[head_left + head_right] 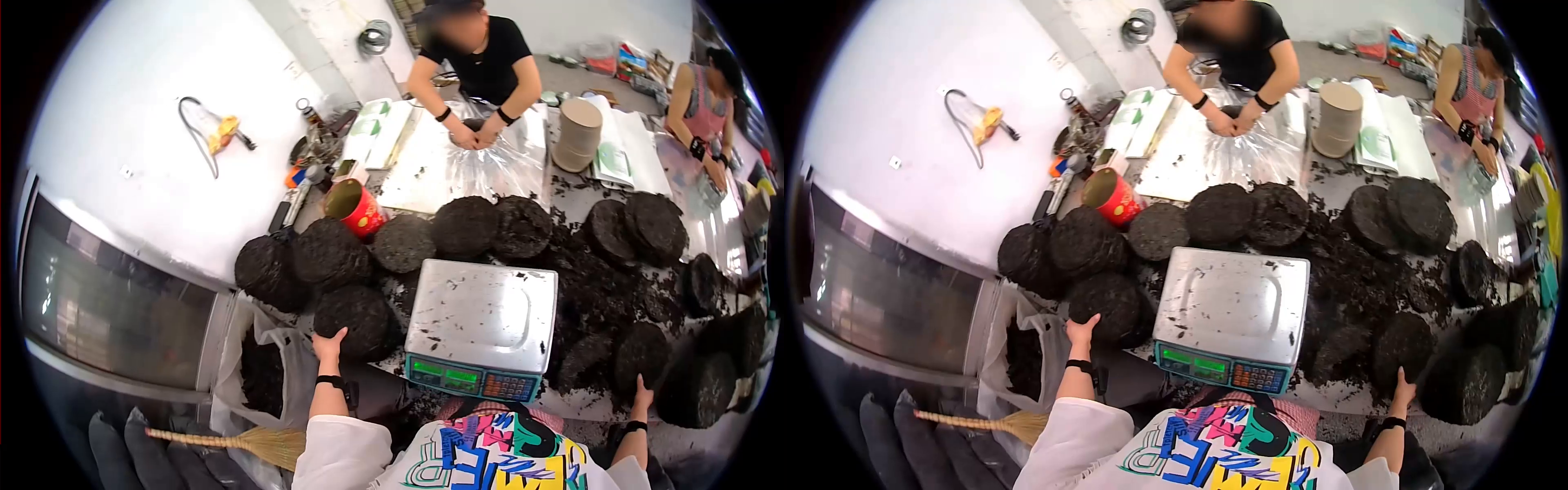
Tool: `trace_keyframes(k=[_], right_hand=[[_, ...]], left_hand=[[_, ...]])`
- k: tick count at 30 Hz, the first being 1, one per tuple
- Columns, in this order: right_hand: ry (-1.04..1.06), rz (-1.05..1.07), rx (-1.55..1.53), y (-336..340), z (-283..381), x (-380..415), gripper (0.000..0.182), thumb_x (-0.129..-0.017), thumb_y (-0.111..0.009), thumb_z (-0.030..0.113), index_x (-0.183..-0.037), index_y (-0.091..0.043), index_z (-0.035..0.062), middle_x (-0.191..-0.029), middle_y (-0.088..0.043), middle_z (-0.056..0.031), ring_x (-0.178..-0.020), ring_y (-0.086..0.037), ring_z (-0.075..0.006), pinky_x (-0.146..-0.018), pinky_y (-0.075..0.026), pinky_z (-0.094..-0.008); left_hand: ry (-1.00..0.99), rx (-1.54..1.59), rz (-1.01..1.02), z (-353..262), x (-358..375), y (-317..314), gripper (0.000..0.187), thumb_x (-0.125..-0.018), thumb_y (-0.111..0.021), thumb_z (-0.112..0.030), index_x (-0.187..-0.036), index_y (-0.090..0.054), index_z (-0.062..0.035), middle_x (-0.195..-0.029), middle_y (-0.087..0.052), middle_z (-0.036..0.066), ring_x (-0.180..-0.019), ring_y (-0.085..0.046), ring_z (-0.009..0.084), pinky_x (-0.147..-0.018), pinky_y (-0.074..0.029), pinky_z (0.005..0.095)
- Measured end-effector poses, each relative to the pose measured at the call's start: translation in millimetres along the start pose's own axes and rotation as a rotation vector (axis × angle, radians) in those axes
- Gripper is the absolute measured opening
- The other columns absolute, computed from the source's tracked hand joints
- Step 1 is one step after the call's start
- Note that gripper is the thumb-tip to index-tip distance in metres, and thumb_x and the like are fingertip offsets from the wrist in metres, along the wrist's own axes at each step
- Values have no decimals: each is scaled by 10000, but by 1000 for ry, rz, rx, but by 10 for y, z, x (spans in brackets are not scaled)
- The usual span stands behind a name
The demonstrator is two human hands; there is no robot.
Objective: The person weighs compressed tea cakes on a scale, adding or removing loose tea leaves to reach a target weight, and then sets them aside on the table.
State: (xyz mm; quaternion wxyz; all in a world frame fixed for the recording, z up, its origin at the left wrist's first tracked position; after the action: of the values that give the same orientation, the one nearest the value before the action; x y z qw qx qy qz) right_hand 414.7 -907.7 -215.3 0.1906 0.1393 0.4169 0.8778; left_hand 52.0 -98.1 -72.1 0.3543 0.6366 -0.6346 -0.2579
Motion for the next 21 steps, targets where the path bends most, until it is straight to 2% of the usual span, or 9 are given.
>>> trace_keyframes(k=[5, 7, 10, 11, 12, 14, 16, 18, 21], right_hand=[[-132, -100, 385, 61, 347, 181, 666, -743, -674, 484, -1111, -541, -55, -1126, -572, -246, -1052, -516, -418, -900, -417, -459], [-102, -175, 502, 123, 450, 237, 626, -783, -653, 456, -1133, -532, -49, -1137, -570, -241, -1010, -554, -387, -887, -440, -435], [48, -304, -230, 34, -27, -51, 561, -824, -634, 382, -1173, -513, -41, -1145, -574, -201, -1007, -568, -306, -885, -450, -397], [-105, -105, -720, 53, -61, -101, 488, -855, -612, 268, -1210, -486, -43, -1154, -568, -159, -995, -562, -242, -881, -451, -354], [-134, -71, -866, 63, -31, -124, 470, -852, -605, 235, -1212, -484, -42, -1146, -569, -152, -994, -558, -238, -878, -450, -351], [-181, -36, -1133, 381, 448, 41, 438, -848, -590, 170, -1216, -480, -39, -1130, -570, -138, -991, -551, -232, -874, -447, -344], [102, -53, -928, 545, 1290, 405, 377, -812, -559, 86, -1168, -514, -29, -1062, -577, -111, -986, -524, -209, -882, -424, -321], [381, 136, -618, 698, 2449, 1144, 270, -811, -525, 20, -1078, -554, -9, -1012, -586, -80, -929, -528, -167, -834, -421, -300], [1000, 38, -456, 391, 3263, 2055, 323, -682, -548, -68, -951, -660, 70, -902, -585, -106, -866, -568, -266, -769, -452, -336]], left_hand=[[364, 769, 154, 259, -256, 82, 631, -737, -754, -124, -1264, -442, 31, -1252, -508, 186, -1145, -493, 350, -927, -422, 516], [462, 1060, 377, 345, -278, 80, 541, -778, -713, -136, -1237, -476, 24, -1239, -524, 180, -1136, -502, 345, -936, -424, 502], [600, 1430, 735, 238, -95, 121, 310, -859, -615, -156, -1119, -579, 7, -1119, -613, 145, -1057, -558, 321, -927, -445, 468], [590, 1433, 724, 108, 34, 124, 349, -856, -624, -158, -1160, -552, -5, -1146, -596, 129, -1060, -554, 312, -914, -451, 463], [590, 1435, 721, -3, 198, 79, 393, -852, -632, -160, -1202, -524, -18, -1172, -580, 114, -1064, -550, 304, -901, -457, 458], [284, 1186, 758, -465, 687, -43, 521, -854, -639, -158, -1312, -408, -69, -1225, -524, 111, -1094, -526, 291, -881, -464, 439], [76, 1019, 883, -915, 1250, -331, 654, -859, -639, -148, -1387, -257, -94, -1260, -458, 133, -1137, -481, 282, -891, -449, 411], [-90, 872, 892, -1129, 1674, -770, 707, -845, -658, -160, -1398, -225, -73, -1294, -421, 141, -1158, -455, 267, -929, -419, 381], [-238, 656, 886, -1410, 2112, -1025, 726, -875, -619, -240, -1407, -177, -20, -1339, -381, 169, -1206, -409, 262, -976, -372, 366]])
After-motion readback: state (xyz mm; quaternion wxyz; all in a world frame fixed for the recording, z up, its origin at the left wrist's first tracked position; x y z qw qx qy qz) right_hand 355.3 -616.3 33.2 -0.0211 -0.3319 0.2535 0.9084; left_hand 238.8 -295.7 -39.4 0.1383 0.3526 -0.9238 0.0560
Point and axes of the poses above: each hand's wrist, its own x-axis away from the middle knuckle, its own y-axis out of the back of the hand, z = x × y, the point moved 3 cm from there along -x, towards the middle knuckle
